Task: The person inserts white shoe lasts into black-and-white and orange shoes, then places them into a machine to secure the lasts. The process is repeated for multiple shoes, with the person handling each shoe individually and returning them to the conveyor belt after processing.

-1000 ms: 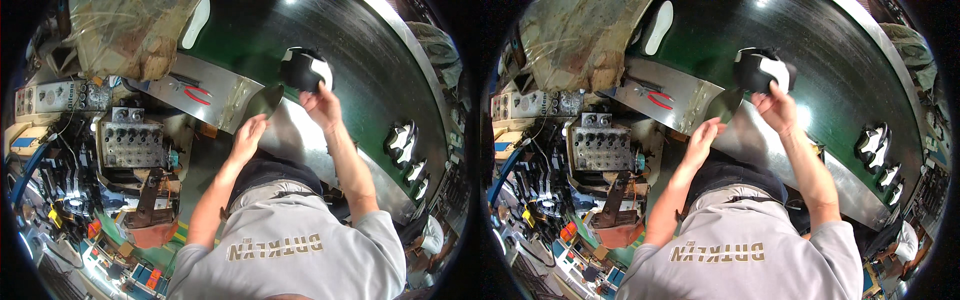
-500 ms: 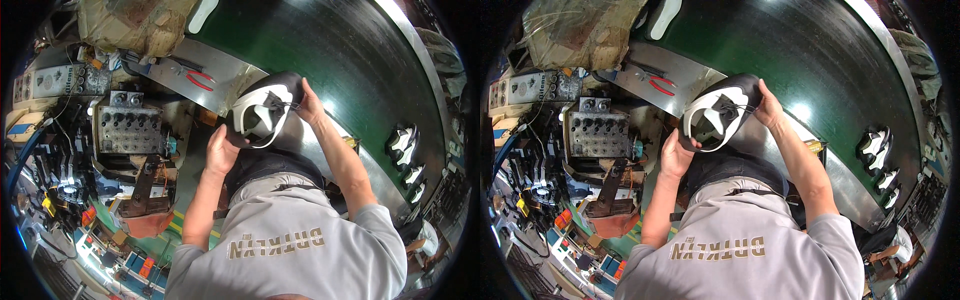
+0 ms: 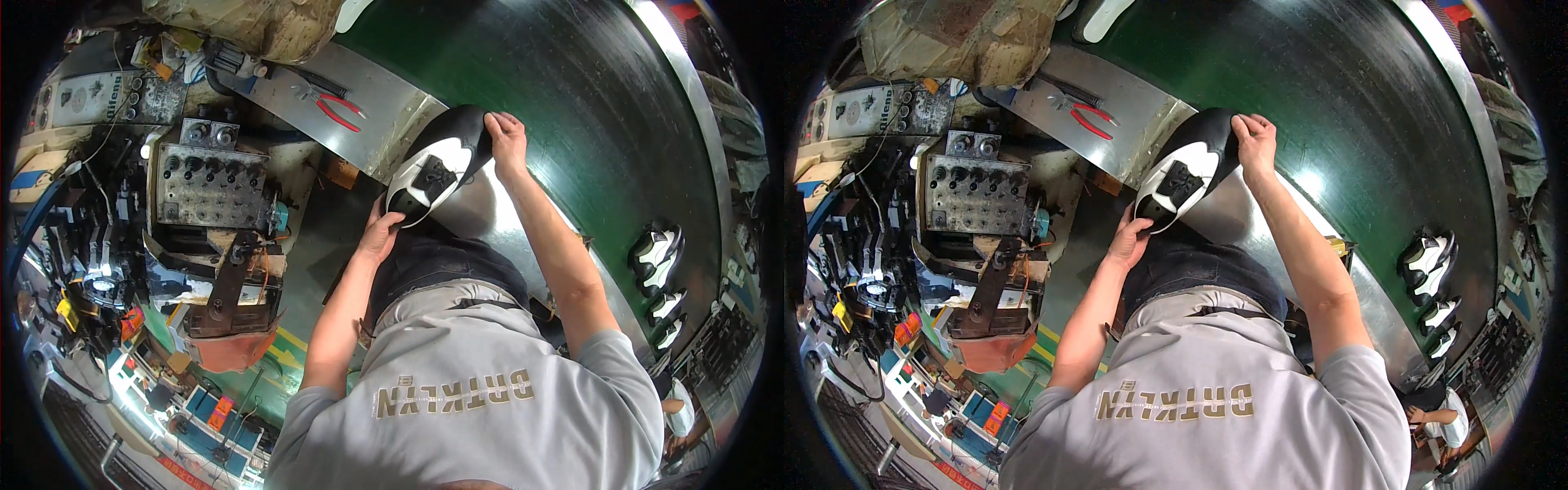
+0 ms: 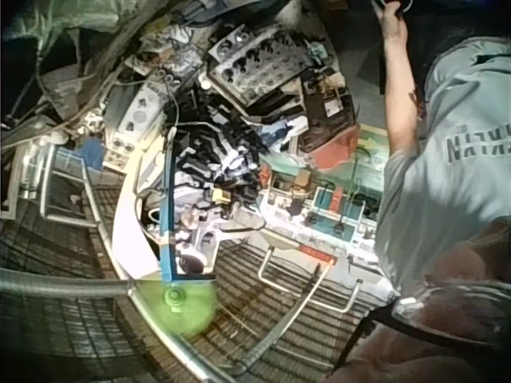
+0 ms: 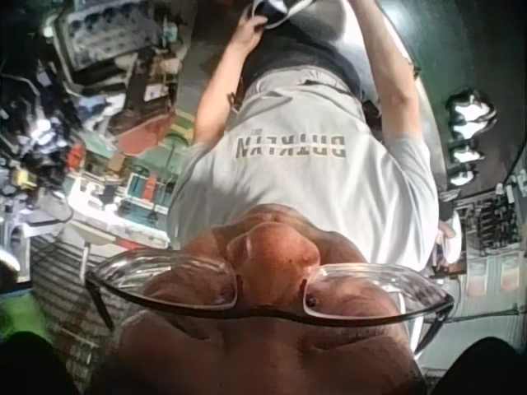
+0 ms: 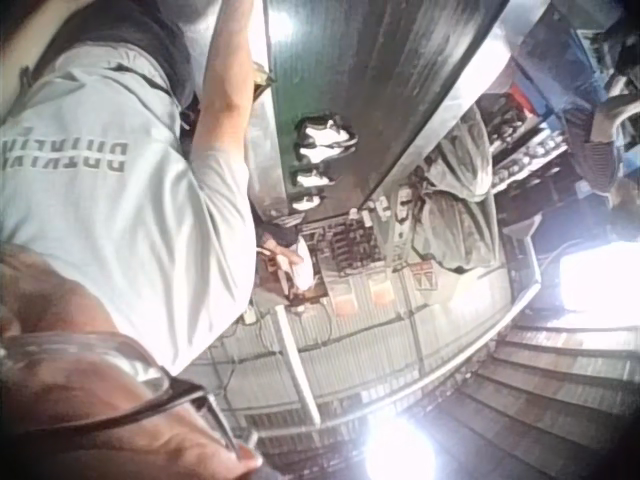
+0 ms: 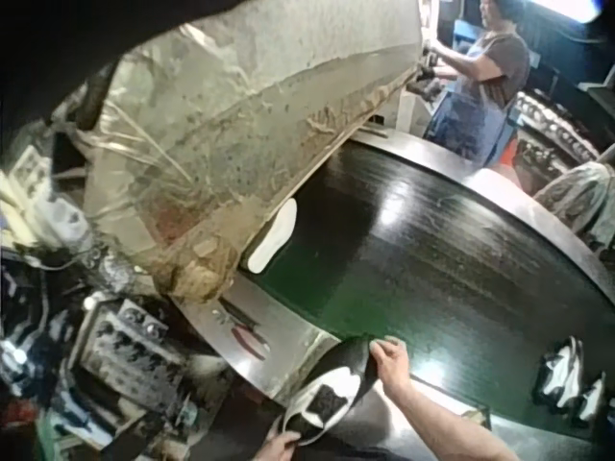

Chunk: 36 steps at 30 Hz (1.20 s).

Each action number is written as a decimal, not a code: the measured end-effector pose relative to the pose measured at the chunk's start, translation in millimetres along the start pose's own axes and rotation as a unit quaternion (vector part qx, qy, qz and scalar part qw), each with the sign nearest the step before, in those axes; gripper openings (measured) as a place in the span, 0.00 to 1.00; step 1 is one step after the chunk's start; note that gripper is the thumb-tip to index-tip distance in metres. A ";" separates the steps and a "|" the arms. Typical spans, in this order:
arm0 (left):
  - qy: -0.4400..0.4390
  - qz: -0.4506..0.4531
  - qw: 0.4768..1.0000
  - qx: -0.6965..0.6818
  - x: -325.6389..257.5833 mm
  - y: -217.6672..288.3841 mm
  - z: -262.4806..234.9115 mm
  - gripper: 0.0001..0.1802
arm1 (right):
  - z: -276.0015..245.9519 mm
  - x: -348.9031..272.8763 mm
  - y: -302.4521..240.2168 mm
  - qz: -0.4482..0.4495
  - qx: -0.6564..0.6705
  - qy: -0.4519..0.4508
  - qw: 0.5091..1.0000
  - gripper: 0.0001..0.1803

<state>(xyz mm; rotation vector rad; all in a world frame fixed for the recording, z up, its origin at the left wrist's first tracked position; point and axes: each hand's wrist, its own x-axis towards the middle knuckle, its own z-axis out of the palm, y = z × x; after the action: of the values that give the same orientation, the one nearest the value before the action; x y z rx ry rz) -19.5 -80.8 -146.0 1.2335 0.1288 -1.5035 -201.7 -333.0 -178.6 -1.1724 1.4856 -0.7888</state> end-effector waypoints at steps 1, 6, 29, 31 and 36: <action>0.009 -0.013 1.000 0.000 1.7 2.8 4.9 0.38 | 1.4 10.6 5.1 -0.007 0.009 0.007 1.000 0.17; -0.057 -0.013 0.995 -0.076 -1.8 16.8 23.1 0.36 | 4.8 26.2 12.4 0.183 0.191 -0.027 0.964 0.17; -0.011 0.148 0.973 0.176 -87.4 73.9 73.5 0.20 | 10.0 -71.7 -165.8 0.117 0.139 -0.336 0.924 0.15; 0.087 0.278 0.913 0.286 -98.3 71.1 74.2 0.24 | 31.6 -91.1 -167.1 0.075 0.132 -0.305 0.940 0.16; 0.161 0.302 0.911 0.230 -135.6 89.5 35.7 0.22 | 105.9 -144.3 -195.7 -0.048 0.029 -0.258 0.964 0.20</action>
<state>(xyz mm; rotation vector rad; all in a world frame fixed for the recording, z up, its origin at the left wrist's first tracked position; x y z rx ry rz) 3.7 -47.4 15.3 1.7000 -0.3852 -0.7974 -50.3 -245.7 20.8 -1.2924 0.9742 -0.5289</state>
